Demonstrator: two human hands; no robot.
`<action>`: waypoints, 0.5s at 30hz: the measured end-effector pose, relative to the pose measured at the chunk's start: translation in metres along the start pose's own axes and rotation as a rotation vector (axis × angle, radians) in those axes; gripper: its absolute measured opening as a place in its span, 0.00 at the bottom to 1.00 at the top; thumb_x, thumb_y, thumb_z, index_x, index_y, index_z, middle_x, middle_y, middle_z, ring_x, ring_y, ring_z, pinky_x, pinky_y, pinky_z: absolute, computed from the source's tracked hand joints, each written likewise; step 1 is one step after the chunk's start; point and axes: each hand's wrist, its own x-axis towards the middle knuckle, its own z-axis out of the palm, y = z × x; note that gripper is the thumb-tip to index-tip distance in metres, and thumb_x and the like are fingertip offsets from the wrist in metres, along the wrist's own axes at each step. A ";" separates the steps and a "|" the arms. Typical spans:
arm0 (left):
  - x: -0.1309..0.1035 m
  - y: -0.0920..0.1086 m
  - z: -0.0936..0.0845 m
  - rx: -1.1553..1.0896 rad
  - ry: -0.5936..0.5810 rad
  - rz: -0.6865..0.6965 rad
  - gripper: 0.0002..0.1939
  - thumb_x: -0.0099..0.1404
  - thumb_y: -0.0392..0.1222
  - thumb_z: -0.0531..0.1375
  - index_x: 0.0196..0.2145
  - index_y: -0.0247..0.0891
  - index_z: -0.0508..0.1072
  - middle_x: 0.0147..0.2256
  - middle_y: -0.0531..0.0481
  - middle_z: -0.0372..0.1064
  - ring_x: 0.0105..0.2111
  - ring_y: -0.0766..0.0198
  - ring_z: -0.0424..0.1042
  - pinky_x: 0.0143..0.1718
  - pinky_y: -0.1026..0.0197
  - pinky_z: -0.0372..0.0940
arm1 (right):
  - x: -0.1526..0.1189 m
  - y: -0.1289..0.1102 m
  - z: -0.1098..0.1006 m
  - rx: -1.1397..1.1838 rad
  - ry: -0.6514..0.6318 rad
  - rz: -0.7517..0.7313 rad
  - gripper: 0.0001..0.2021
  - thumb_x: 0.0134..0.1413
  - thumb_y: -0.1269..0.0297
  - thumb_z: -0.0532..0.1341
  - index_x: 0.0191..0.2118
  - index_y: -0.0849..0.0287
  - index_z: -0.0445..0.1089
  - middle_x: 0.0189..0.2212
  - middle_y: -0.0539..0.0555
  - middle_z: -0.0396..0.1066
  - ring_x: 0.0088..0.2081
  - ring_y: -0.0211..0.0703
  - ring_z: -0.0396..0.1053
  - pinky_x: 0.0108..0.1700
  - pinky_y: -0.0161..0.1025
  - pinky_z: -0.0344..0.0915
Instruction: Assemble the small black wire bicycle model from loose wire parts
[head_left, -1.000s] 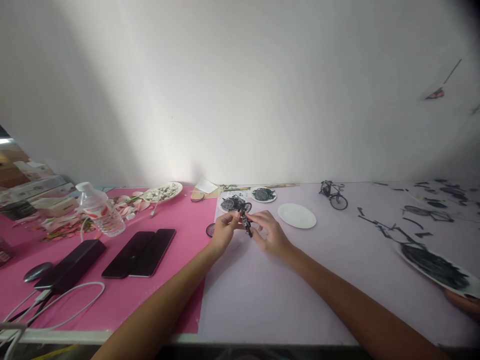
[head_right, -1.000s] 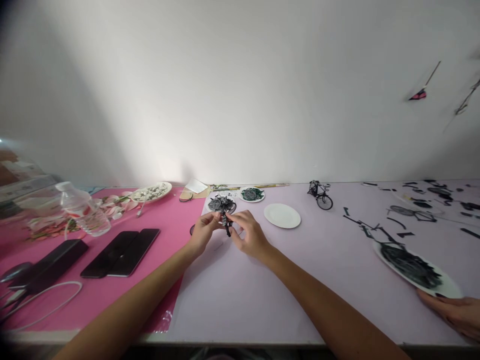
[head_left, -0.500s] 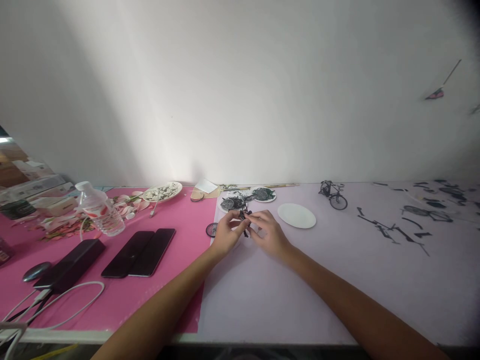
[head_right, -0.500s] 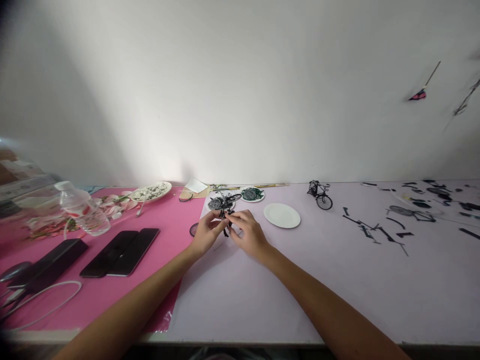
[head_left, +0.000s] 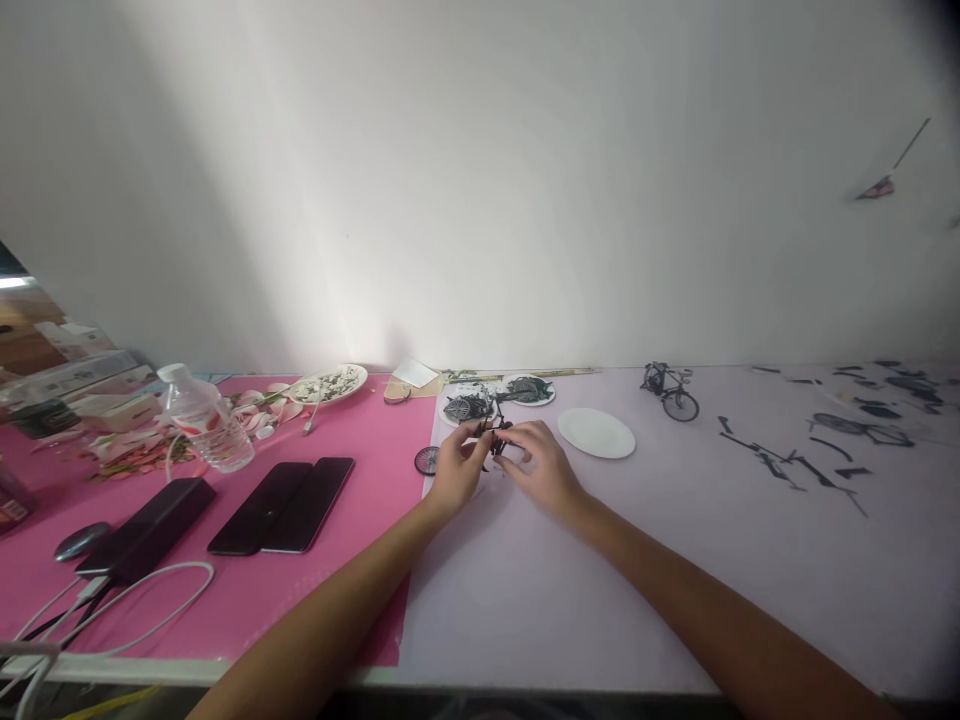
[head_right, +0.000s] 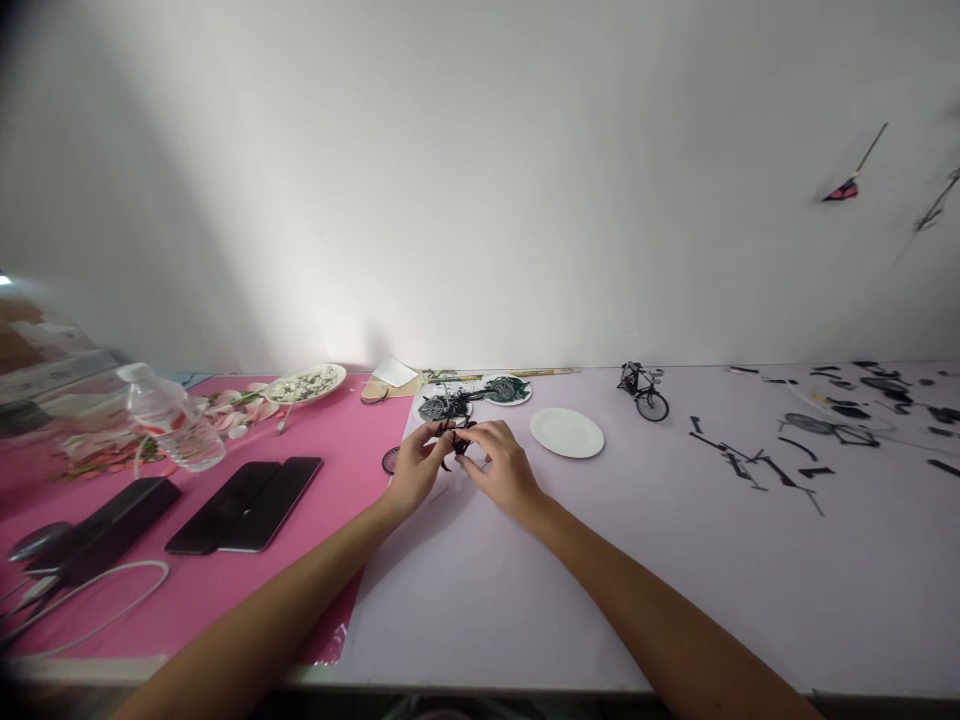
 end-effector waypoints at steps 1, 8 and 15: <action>0.001 -0.002 0.000 -0.010 0.013 -0.003 0.21 0.66 0.54 0.64 0.48 0.35 0.74 0.43 0.42 0.76 0.41 0.57 0.78 0.42 0.59 0.74 | 0.000 0.000 -0.001 -0.005 0.005 0.003 0.17 0.60 0.69 0.65 0.54 0.49 0.72 0.45 0.57 0.73 0.47 0.51 0.70 0.32 0.41 0.74; 0.008 -0.014 -0.002 -0.043 0.101 -0.034 0.24 0.66 0.57 0.63 0.49 0.34 0.72 0.43 0.41 0.75 0.44 0.55 0.78 0.43 0.54 0.76 | 0.010 0.018 -0.019 -0.157 0.104 0.025 0.07 0.65 0.69 0.58 0.45 0.54 0.72 0.40 0.56 0.74 0.42 0.47 0.70 0.32 0.39 0.69; 0.009 -0.016 -0.005 -0.016 0.104 -0.018 0.24 0.66 0.56 0.63 0.50 0.34 0.72 0.44 0.41 0.75 0.43 0.55 0.79 0.45 0.53 0.76 | -0.002 0.076 -0.028 -0.447 -0.151 0.223 0.05 0.60 0.62 0.65 0.34 0.54 0.78 0.36 0.57 0.75 0.43 0.50 0.69 0.35 0.40 0.68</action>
